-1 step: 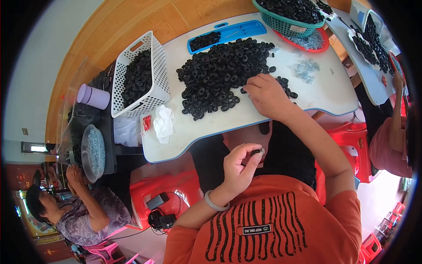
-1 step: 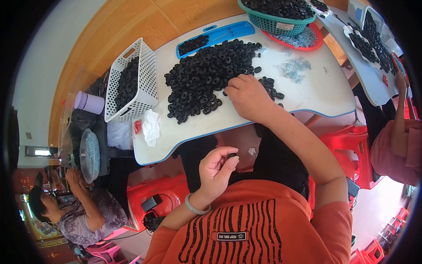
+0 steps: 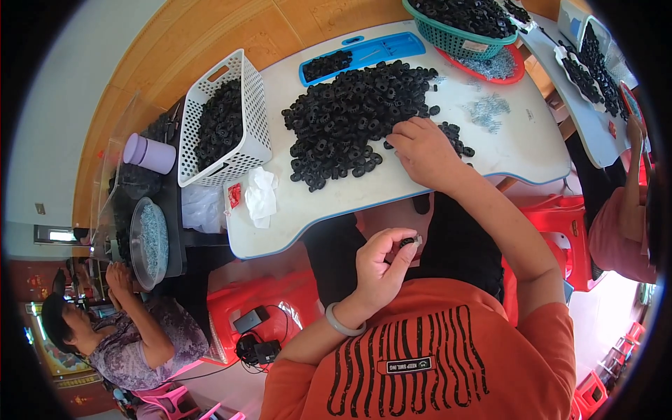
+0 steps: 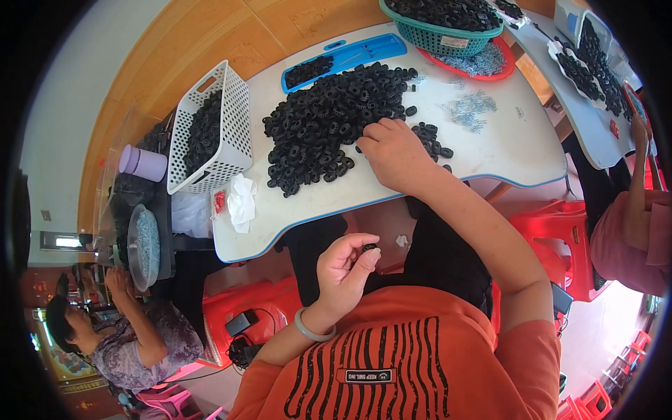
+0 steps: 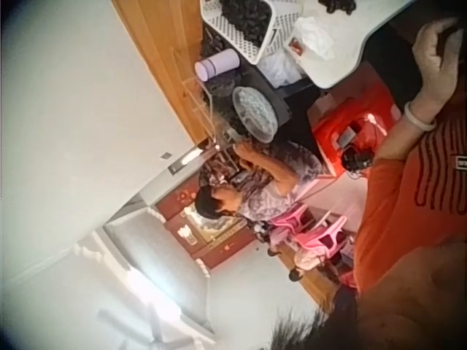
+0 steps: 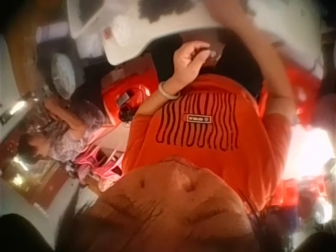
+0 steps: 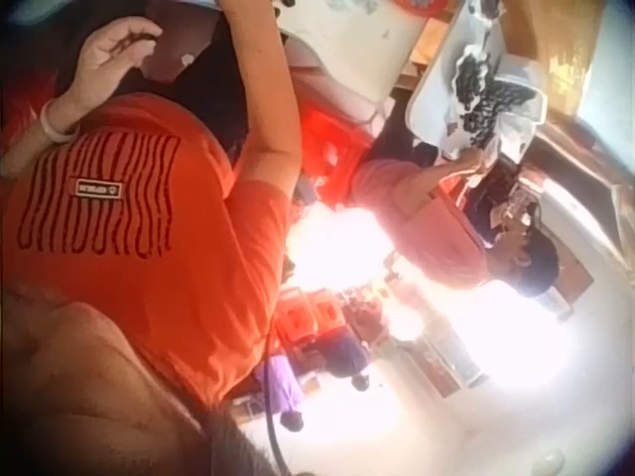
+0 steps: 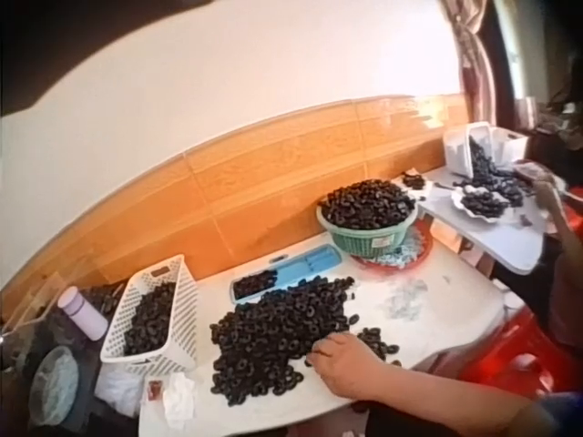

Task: The person picks up a black plastic piece and a metal spring, inserts the spring into the piece, and places the assembly onto the table. This process is repeated, occasionally reaching into a basket to move more plastic pieces onto the table.

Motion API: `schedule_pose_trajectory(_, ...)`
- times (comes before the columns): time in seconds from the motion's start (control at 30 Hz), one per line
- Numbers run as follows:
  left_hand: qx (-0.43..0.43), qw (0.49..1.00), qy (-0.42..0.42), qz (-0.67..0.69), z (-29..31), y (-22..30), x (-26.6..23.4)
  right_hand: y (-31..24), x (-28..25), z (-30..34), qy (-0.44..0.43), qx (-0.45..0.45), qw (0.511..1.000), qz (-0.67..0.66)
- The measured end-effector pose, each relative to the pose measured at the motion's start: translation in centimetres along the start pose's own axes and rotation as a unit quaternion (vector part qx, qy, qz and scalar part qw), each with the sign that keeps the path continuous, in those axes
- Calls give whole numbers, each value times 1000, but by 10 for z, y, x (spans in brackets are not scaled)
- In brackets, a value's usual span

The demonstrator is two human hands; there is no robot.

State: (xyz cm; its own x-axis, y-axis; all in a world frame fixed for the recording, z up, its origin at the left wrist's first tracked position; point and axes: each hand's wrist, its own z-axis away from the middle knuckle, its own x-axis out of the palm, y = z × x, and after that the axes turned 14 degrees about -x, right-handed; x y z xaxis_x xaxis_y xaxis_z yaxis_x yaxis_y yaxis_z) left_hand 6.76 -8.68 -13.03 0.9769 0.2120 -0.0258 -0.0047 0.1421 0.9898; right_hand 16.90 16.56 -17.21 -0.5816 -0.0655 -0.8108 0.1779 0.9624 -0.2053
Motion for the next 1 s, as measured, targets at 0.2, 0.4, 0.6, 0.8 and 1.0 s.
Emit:
schedule_pose_trajectory(0.2,-1,1000,9,-24,2,-8,-8,0,-3,1,-14,-18,997,-70)
schedule_pose_trajectory(0.4,0,1000,9,-25,1,-5,-7,14,-5,4,98,31,985,-141)
schedule_pose_trajectory(0.6,3,1000,1,-7,-1,1,-2,20,-4,11,28,43,996,-78)
schedule_pose_trajectory(0.8,2,1000,4,-20,1,-1,-4,3,-22,1,-51,20,998,-37)
schedule_pose_trajectory(1.0,4,1000,6,-27,2,-4,-4,22,-20,11,-4,33,989,-141)
